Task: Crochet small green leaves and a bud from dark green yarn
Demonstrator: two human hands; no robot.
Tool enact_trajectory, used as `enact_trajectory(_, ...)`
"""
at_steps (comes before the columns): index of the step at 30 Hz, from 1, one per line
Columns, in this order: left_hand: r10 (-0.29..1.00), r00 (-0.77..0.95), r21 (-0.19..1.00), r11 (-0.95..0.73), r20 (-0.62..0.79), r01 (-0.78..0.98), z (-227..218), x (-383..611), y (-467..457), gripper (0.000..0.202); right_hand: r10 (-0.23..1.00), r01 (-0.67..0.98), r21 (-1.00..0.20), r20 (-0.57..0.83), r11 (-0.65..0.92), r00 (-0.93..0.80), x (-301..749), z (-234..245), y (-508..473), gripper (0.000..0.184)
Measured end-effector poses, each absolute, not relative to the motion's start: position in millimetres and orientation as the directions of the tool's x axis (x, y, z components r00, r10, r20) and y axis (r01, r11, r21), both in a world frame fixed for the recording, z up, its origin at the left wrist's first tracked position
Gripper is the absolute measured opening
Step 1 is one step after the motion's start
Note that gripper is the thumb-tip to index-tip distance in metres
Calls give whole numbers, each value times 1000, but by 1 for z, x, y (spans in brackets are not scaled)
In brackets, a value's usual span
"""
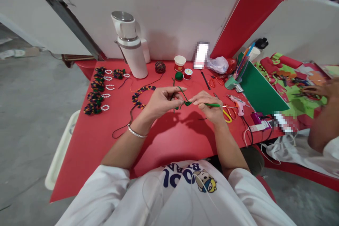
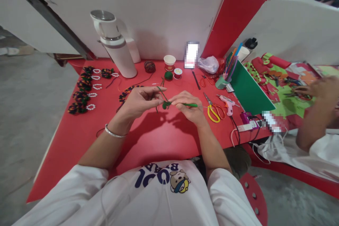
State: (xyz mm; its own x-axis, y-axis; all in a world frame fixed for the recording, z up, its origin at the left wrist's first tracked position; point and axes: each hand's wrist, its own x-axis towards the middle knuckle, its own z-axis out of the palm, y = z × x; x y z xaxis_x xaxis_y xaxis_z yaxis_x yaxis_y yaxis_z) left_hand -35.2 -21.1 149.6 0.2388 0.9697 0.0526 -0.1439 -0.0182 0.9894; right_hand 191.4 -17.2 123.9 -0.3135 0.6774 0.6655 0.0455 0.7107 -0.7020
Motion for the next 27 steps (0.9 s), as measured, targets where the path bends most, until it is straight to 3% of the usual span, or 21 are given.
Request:
enact_trajectory(3, 975, 215, 988, -18, 51, -154, 148, -33, -20, 46, 650, 184, -626, 694, 757, -311, 189, 126, -23, 16)
enact_trajectory(7, 982, 185, 963, 9, 42, -269, 142, -28, -19, 51, 540, 497, -359, 791, 790, -286, 178, 115, -38, 12)
enact_trajectory(10, 962, 269, 916, 147, -44, -374, 141, -25, -18, 54, 452, 611, -244, 867, 753, -211, 167, 97, -45, 26)
enact_trajectory(12, 925, 362, 869, 268, -112, -416, 142, -25, -19, 53, 449, 593, -275, 878, 757, -167, 163, 88, -47, 30)
enact_trajectory(16, 843, 514, 819, 403, -159, -408, 149, -33, -17, 44, 484, 451, -361, 853, 816, -193, 168, 92, -41, 20)
enact_trajectory(21, 847, 514, 851, 367, -137, -377, 151, -43, -12, 42, 523, 206, -481, 803, 852, -287, 181, 118, -33, 17)
enact_trajectory(27, 843, 520, 873, 349, -135, -340, 148, -43, -12, 41, 693, -56, -733, 662, 678, -286, 189, 124, -31, 19)
